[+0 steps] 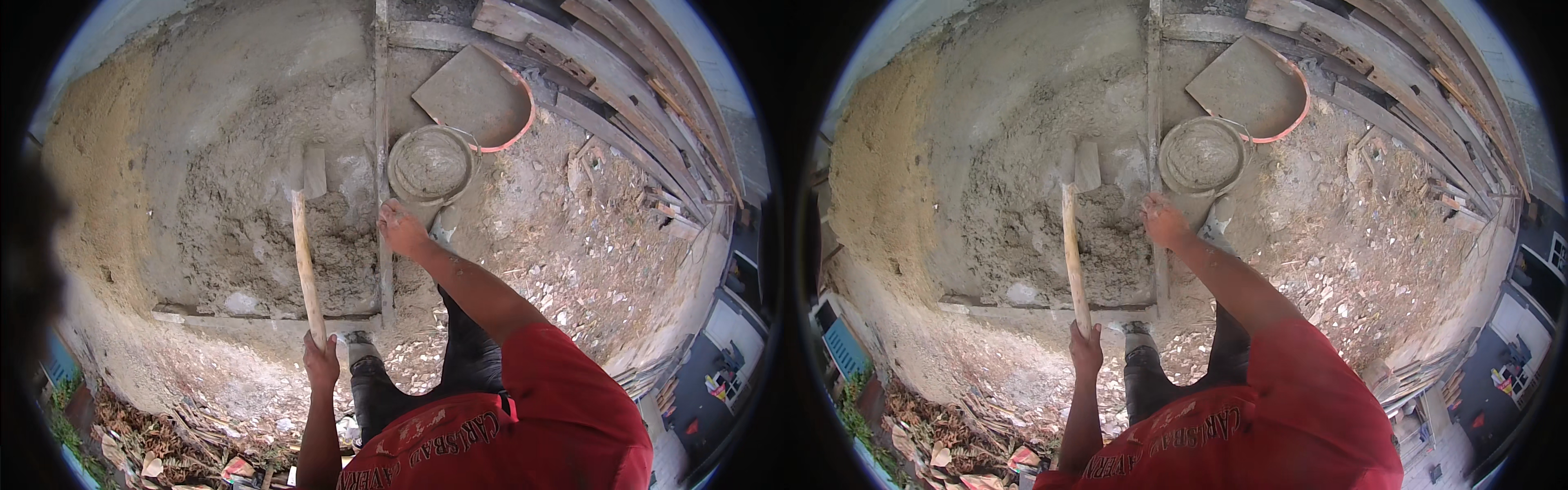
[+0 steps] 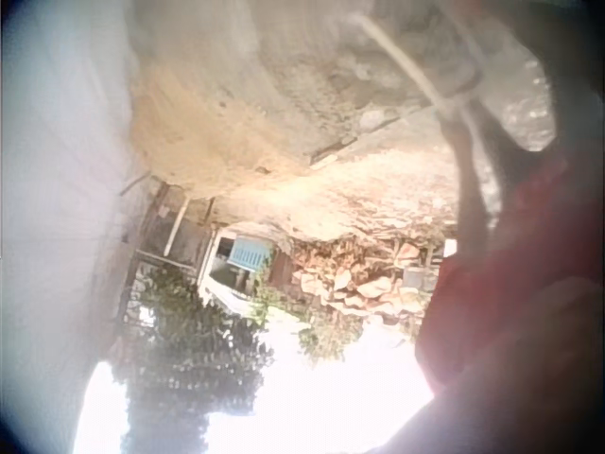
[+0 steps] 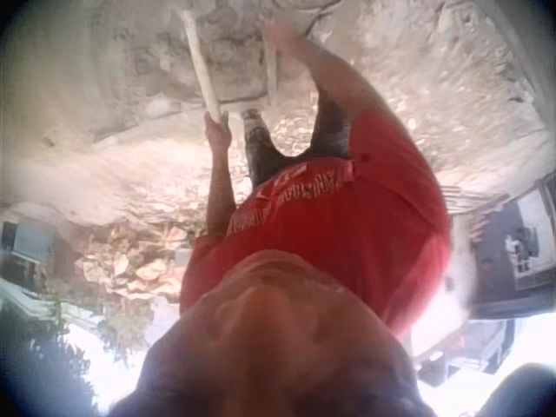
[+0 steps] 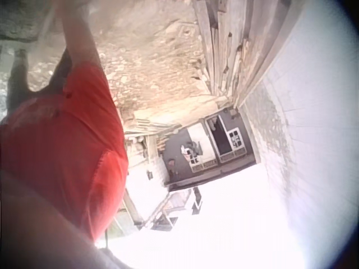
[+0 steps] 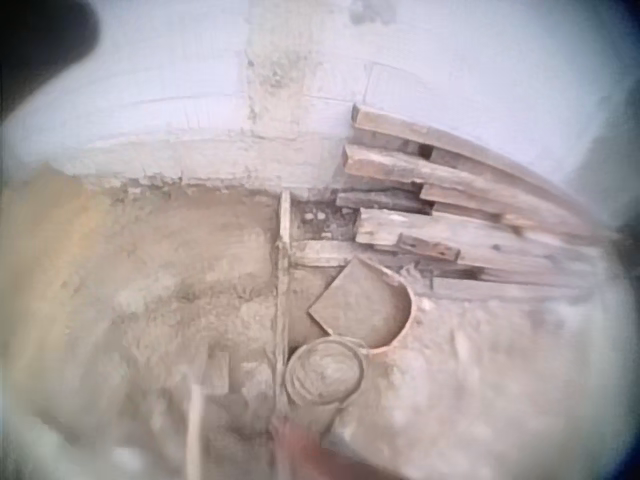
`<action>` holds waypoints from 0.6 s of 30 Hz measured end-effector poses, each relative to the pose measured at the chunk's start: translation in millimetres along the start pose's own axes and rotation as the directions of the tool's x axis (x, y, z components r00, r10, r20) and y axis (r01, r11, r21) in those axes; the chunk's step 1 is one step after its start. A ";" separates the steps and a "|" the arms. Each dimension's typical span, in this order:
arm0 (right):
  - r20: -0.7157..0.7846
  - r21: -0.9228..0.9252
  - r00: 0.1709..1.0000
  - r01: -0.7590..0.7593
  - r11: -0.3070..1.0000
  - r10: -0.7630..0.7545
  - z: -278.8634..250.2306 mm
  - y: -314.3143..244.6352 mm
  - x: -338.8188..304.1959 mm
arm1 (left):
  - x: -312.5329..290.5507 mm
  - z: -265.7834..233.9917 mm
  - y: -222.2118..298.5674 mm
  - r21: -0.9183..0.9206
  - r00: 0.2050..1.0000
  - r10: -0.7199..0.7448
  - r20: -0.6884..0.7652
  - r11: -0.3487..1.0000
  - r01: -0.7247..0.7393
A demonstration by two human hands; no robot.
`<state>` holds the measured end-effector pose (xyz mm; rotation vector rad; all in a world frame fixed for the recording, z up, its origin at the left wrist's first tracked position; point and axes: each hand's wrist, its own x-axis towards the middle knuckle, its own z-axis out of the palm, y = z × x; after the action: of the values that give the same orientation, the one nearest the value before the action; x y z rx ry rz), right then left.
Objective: The person uses a trowel to scrape cement into a scoop, carries the scoop and a bucket to an outdoor area, and then mixes the cement on the ground using a hoe.
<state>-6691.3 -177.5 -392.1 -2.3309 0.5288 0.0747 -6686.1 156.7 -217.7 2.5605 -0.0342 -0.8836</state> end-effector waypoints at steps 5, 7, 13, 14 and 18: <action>-0.131 -0.184 0.687 -0.725 0.663 0.715 -42.4 237.1 28.5 | 171.6 -40.9 112.6 0.362 0.982 -0.143 -0.119 0.915 0.177; -0.119 -0.134 0.595 -0.803 0.581 0.795 -63.6 282.3 59.4 | 192.4 -62.4 125.8 0.310 0.940 -0.327 -0.097 0.887 0.341; 0.240 -0.188 0.745 -0.594 0.782 0.623 -44.4 427.7 92.4 | 208.9 -45.3 105.1 0.329 0.917 -0.397 -0.046 0.860 0.389; 0.144 0.144 0.617 -0.786 0.601 0.773 -35.4 386.0 103.7 | 201.8 -49.2 123.9 0.323 0.877 -0.478 -0.053 0.823 0.468; 0.007 0.288 0.818 -0.553 0.782 0.576 -77.0 298.7 117.4 | 211.1 -67.0 68.6 0.390 0.967 -0.244 -0.077 0.885 0.254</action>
<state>-6709.4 -464.1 -554.8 -1.8347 1.1950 0.1759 -6470.3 86.8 -265.8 3.0070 0.1421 -1.0247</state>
